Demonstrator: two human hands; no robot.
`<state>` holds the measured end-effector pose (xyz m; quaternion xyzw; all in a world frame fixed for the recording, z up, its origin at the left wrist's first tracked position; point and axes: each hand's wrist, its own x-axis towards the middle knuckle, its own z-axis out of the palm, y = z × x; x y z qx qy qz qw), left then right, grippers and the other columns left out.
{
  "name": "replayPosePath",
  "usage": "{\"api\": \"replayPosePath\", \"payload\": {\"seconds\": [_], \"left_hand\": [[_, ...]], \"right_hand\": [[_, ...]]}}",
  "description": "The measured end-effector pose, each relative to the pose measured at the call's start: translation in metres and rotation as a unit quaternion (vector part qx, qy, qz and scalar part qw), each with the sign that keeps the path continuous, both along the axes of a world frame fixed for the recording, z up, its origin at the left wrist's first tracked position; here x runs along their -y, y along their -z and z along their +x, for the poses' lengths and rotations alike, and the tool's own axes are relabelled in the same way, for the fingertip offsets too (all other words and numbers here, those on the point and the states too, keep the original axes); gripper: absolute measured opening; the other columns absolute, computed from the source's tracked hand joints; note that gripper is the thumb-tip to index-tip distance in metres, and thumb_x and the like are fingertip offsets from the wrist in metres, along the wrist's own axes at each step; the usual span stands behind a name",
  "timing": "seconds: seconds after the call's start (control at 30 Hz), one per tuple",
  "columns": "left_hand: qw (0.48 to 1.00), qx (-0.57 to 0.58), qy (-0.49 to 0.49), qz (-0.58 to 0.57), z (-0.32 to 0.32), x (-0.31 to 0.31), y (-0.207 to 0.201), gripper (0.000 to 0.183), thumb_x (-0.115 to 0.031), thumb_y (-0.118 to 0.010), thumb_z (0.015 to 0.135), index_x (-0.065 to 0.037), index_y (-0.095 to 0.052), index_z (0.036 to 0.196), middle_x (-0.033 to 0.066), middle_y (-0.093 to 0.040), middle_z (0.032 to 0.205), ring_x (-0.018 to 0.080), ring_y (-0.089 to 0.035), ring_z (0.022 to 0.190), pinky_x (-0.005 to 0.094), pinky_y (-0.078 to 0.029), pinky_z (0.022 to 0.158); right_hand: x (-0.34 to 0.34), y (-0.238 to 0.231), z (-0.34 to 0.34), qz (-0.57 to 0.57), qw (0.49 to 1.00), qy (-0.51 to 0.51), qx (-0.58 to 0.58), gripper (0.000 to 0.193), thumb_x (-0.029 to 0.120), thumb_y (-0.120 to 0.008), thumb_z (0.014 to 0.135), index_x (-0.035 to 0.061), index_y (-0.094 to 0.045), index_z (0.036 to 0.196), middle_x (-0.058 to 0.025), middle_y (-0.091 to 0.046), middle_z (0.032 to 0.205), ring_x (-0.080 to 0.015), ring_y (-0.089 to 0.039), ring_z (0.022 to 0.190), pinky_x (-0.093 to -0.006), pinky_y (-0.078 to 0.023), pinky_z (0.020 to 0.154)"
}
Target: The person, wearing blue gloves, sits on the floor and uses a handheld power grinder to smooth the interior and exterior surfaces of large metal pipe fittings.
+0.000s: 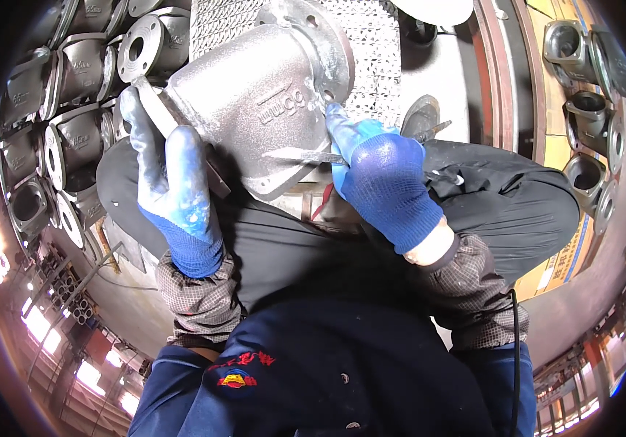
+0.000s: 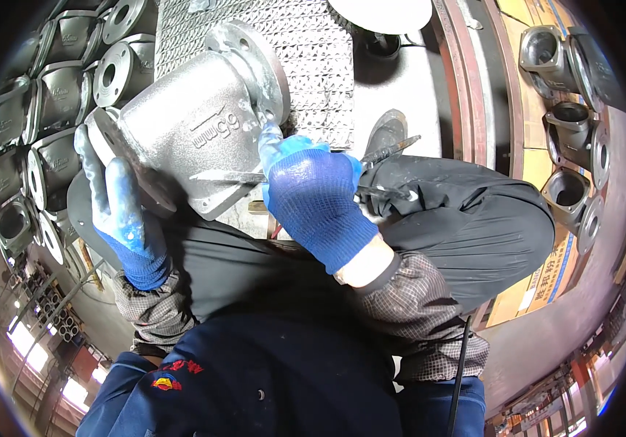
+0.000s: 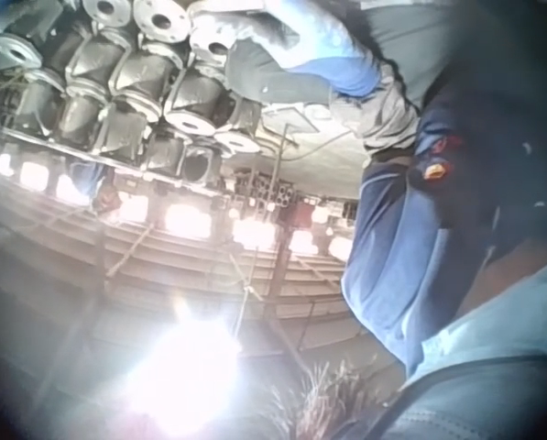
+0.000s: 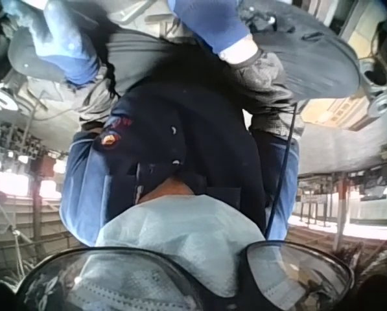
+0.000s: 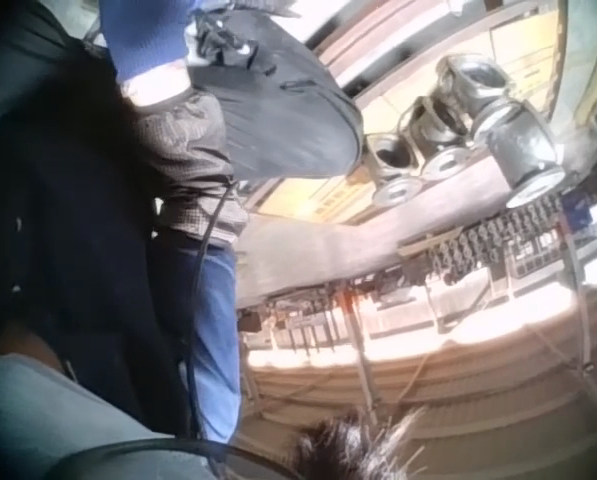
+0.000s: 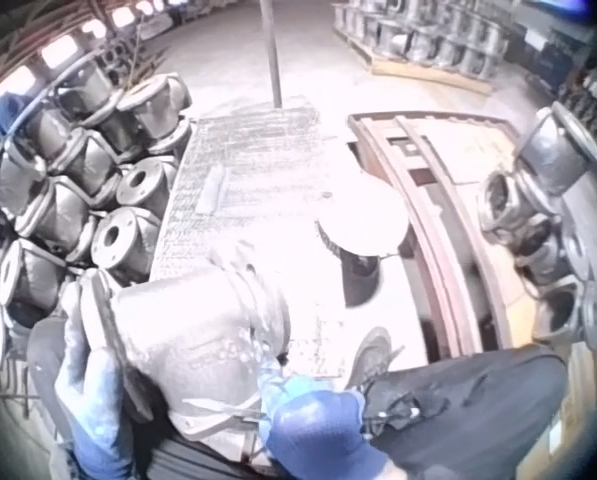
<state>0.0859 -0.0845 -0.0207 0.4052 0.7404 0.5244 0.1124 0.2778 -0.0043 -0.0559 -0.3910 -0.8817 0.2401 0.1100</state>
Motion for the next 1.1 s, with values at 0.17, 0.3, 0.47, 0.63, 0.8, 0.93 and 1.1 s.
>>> {"api": "replayPosePath", "payload": {"seconds": [0.17,0.3,0.47,0.63,0.8,0.93,1.1], "left_hand": [[0.999,0.029,-0.013,-0.034,0.003,-0.001,-0.007,0.057,-0.004,-0.054,0.091,0.002,-0.032,0.144,0.0104,-0.042,0.141,0.0140,-0.049,0.113,0.0233,-0.038,0.094],[0.988,-0.130,0.007,-0.081,-0.008,0.001,-0.006,0.058,-0.005,-0.054,0.091,0.003,-0.032,0.144,0.0119,-0.041,0.142,0.0161,-0.047,0.117,0.0250,-0.037,0.097],[0.994,-0.088,-0.010,-0.066,0.002,-0.001,-0.009,0.025,0.005,-0.050,0.086,0.008,-0.052,0.111,0.0272,-0.042,0.139,0.0376,-0.048,0.122,0.0359,-0.044,0.093],[0.971,-0.228,0.035,-0.069,0.002,-0.006,-0.011,0.026,0.006,-0.044,0.091,0.007,-0.052,0.115,0.0280,-0.041,0.140,0.0394,-0.050,0.122,0.0362,-0.046,0.091],[0.973,-0.221,0.020,-0.066,0.002,-0.007,-0.009,0.029,0.005,-0.044,0.092,0.004,-0.052,0.120,0.0250,-0.042,0.141,0.0357,-0.052,0.119,0.0344,-0.047,0.089],[0.954,-0.289,0.022,-0.081,0.003,-0.010,-0.008,0.030,0.004,-0.046,0.092,0.003,-0.052,0.121,0.0238,-0.041,0.141,0.0322,-0.054,0.116,0.0325,-0.048,0.087],[0.872,-0.470,0.027,-0.136,-0.003,-0.013,-0.010,0.032,0.003,-0.048,0.092,0.003,-0.052,0.123,0.0223,-0.041,0.142,0.0278,-0.057,0.112,0.0300,-0.049,0.085]], "right_hand": [[0.007,0.004,-0.003,0.002,1.000,0.017,0.019,0.052,0.012,-0.068,0.067,0.0062,-0.062,0.118,-0.0104,-0.063,0.078,-0.0270,-0.063,0.067,-0.0362,-0.050,0.057],[0.008,-0.011,-0.010,-0.035,0.997,0.008,0.071,0.045,0.014,-0.066,0.070,0.0046,-0.062,0.114,-0.0079,-0.059,0.070,-0.0242,-0.060,0.058,-0.0352,-0.045,0.049],[0.010,-0.005,-0.009,0.007,1.000,0.005,0.028,0.035,0.018,-0.062,0.074,0.0034,-0.062,0.106,-0.0033,-0.054,0.058,-0.0182,-0.057,0.049,-0.0334,-0.038,0.036],[0.006,-0.008,-0.008,-0.047,0.998,0.018,0.031,0.035,0.015,-0.064,0.071,0.0040,-0.064,0.103,-0.0073,-0.059,0.066,-0.0232,-0.060,0.056,-0.0360,-0.043,0.045],[-0.002,0.000,-0.004,-0.059,0.998,0.031,-0.018,0.044,0.007,-0.066,0.062,0.0054,-0.067,0.106,-0.0111,-0.061,0.075,-0.0291,-0.062,0.070,-0.0378,-0.049,0.059],[0.000,0.024,0.010,-0.006,0.998,-0.004,-0.059,0.049,0.008,-0.063,0.065,0.0056,-0.064,0.114,-0.0116,-0.063,0.080,-0.0293,-0.061,0.070,-0.0371,-0.050,0.061],[-0.003,0.020,-0.001,0.027,0.999,0.016,-0.035,0.036,0.015,-0.059,0.076,0.0015,-0.061,0.109,-0.0082,-0.059,0.064,-0.0198,-0.060,0.054,-0.0340,-0.044,0.042]]}}
